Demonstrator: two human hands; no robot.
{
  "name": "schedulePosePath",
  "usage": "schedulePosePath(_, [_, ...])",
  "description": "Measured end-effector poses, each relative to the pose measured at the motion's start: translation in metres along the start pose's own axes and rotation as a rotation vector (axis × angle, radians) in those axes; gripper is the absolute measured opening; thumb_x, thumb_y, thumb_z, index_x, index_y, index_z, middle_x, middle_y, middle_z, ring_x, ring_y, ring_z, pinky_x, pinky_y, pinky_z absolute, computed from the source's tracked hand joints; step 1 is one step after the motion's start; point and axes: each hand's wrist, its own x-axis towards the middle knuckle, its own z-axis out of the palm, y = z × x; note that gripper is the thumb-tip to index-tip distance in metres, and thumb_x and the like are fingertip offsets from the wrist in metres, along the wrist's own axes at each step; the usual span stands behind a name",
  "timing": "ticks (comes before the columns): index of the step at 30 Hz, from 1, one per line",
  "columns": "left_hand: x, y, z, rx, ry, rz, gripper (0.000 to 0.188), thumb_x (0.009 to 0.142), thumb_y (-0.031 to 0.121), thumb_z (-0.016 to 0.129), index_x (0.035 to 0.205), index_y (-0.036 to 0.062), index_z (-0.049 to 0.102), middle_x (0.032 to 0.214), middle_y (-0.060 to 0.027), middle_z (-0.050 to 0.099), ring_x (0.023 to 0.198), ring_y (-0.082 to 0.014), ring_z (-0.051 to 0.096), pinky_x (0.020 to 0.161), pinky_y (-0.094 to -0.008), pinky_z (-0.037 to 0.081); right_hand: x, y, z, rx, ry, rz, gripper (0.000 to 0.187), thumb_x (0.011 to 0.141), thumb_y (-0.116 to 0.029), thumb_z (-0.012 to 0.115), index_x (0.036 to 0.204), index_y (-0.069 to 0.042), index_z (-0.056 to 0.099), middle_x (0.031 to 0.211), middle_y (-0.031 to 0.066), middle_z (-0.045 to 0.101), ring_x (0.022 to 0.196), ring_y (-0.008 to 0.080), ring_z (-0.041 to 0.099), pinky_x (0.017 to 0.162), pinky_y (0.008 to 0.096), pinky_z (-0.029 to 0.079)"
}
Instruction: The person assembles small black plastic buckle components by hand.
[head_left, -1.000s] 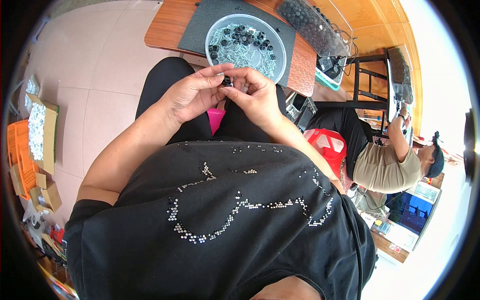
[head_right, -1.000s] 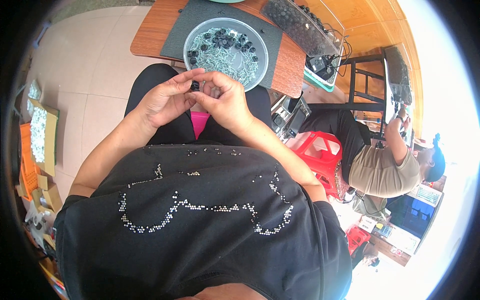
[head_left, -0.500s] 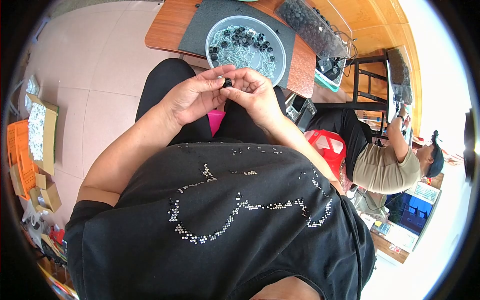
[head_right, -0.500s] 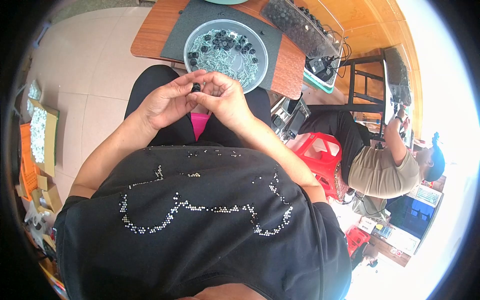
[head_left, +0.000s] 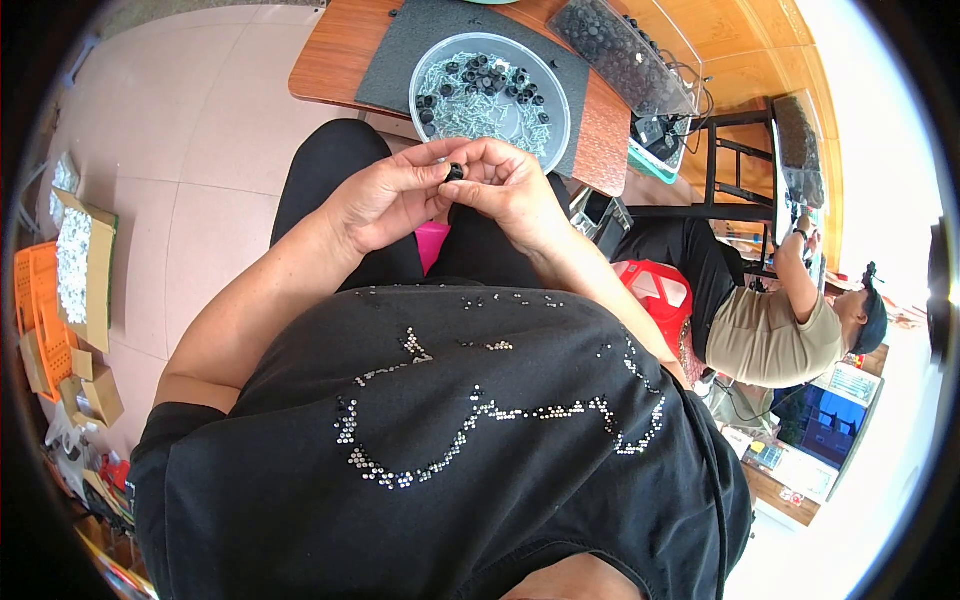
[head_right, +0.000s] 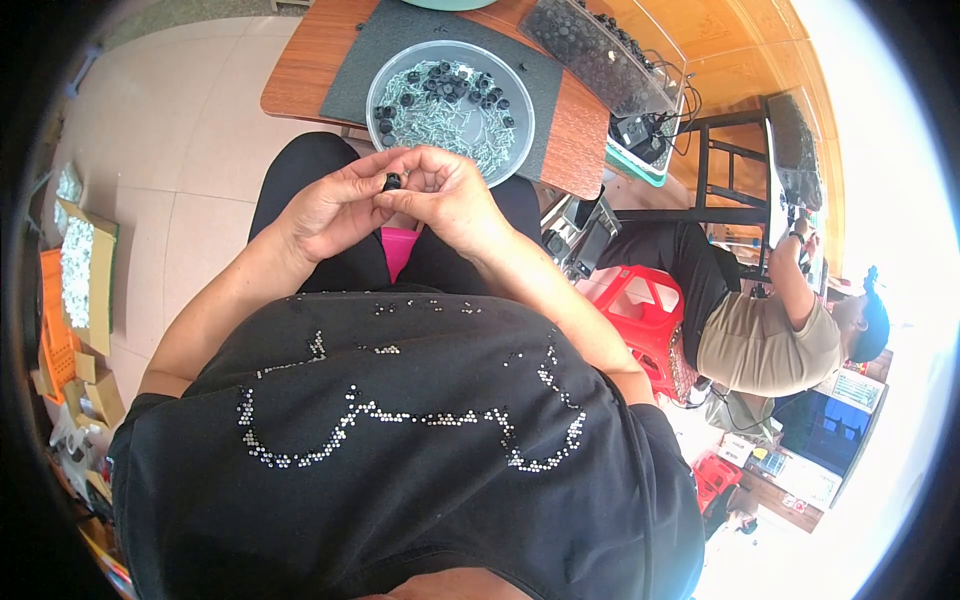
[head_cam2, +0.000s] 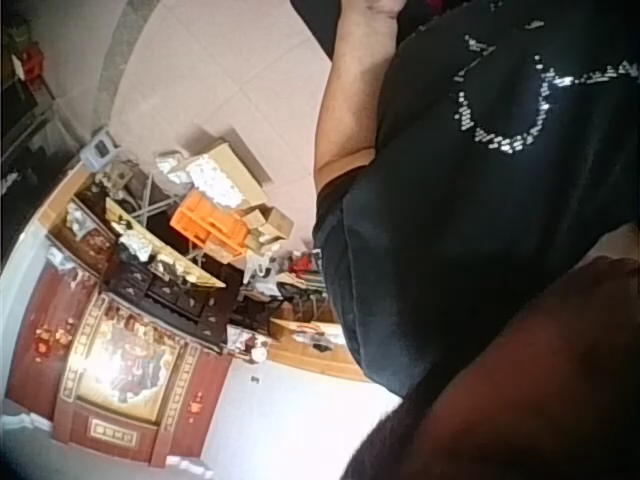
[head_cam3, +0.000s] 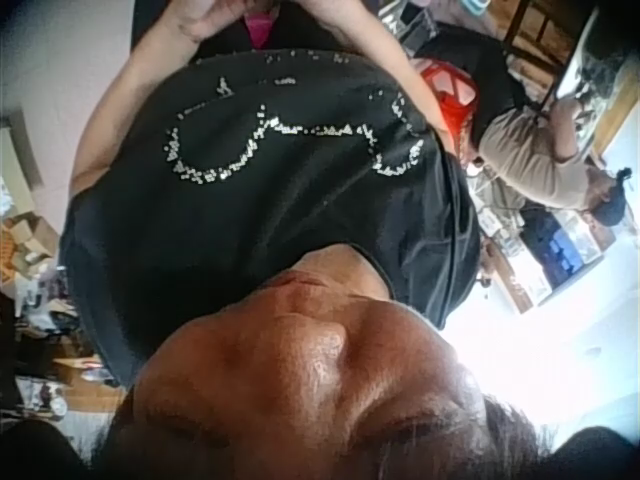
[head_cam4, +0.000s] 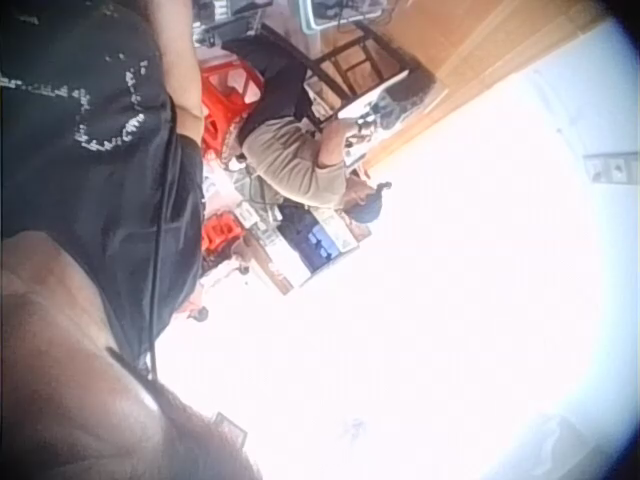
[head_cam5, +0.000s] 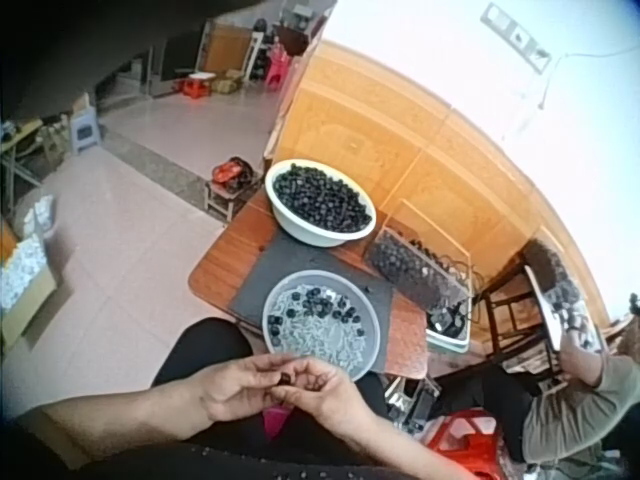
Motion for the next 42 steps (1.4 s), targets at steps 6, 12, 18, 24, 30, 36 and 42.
schedulePosePath(6, [0.001, 0.0, -0.001, -0.011, -0.014, -0.015, 0.05, 0.086, 0.011, 0.062, 0.132, 0.0014, 0.044, 0.112, -0.0078, 0.059, 0.1, -0.013, 0.057, 0.093, -0.0282, 0.044, 0.0, -0.002, 0.0, 0.09, -0.027, 0.044, 0.017, 0.081, 0.004, 0.066, 0.095, -0.002, 0.058, 0.082, 0.0028, 0.064, 0.071, 0.0067, 0.06, 0.061, 0.0166, 0.047])
schedulePosePath(12, [0.0, -0.001, 0.002, -0.012, 0.016, 0.005, 0.05, 0.086, 0.011, 0.062, 0.132, 0.0012, 0.045, 0.113, -0.0088, 0.059, 0.102, -0.0137, 0.057, 0.093, -0.0279, 0.044, -0.002, -0.002, 0.003, 0.272, -0.049, 0.045, 0.014, 0.082, 0.0, 0.066, 0.093, -0.003, 0.058, 0.079, 0.0018, 0.063, 0.067, 0.0063, 0.059, 0.057, 0.0164, 0.045])
schedulePosePath(18, [0.0, -0.003, 0.001, -0.061, -0.02, 0.01, 0.043, 0.088, 0.012, 0.06, 0.128, 0.0009, 0.048, 0.109, -0.0074, 0.059, 0.1, -0.0129, 0.057, 0.092, -0.0266, 0.045, -0.001, 0.001, 0.008, 0.043, 0.051, -0.099, 0.012, 0.084, -0.004, 0.067, 0.091, -0.002, 0.058, 0.071, 0.0, 0.061, 0.06, 0.0047, 0.055, 0.052, 0.0182, 0.043])
schedulePosePath(24, [-0.004, -0.007, 0.008, -0.075, 0.124, -0.031, 0.033, 0.092, 0.011, 0.055, 0.124, 0.0027, 0.053, 0.102, -0.0014, 0.06, 0.094, -0.008, 0.055, 0.087, -0.0241, 0.045, 0.002, 0.012, -0.003, -0.231, 0.053, -0.188, 0.01, 0.084, -0.006, 0.066, 0.088, -0.001, 0.058, 0.064, -0.0019, 0.058, 0.056, 0.0027, 0.051, 0.049, 0.019, 0.041])
schedulePosePath(30, [-0.007, -0.015, 0.012, -0.04, 0.335, -0.017, 0.027, 0.091, 0.014, 0.055, 0.115, 0.0005, 0.056, 0.096, -0.0044, 0.062, 0.092, -0.0112, 0.057, 0.086, -0.0265, 0.045, 0.01, 0.025, -0.012, -0.388, 0.112, -0.133, 0.01, 0.083, -0.006, 0.067, 0.085, -0.002, 0.058, 0.058, -0.0046, 0.052, 0.053, 0.0015, 0.046, 0.048, 0.0187, 0.038])
schedulePosePath(36, [-0.005, -0.009, 0.016, -0.059, 0.376, -0.054, 0.03, 0.092, 0.014, 0.049, 0.117, -0.0032, 0.054, 0.096, -0.0069, 0.064, 0.092, -0.0154, 0.06, 0.091, -0.0292, 0.046, 0.01, 0.033, -0.02, -0.235, 0.104, -0.175, 0.013, 0.083, -0.005, 0.068, 0.089, -0.003, 0.057, 0.057, -0.0061, 0.052, 0.051, 0.0005, 0.044, 0.046, 0.0189, 0.036])
schedulePosePath(42, [-0.002, -0.005, -0.001, -0.065, 0.32, -0.026, 0.03, 0.093, 0.017, 0.048, 0.116, 0.0012, 0.056, 0.097, -0.0086, 0.065, 0.092, -0.0152, 0.061, 0.086, -0.0289, 0.046, 0.001, 0.021, -0.008, -0.341, 0.161, -0.326, 0.02, 0.079, -0.002, 0.071, 0.095, -0.002, 0.058, 0.065, -0.0072, 0.052, 0.054, -0.0002, 0.043, 0.048, 0.0178, 0.037])
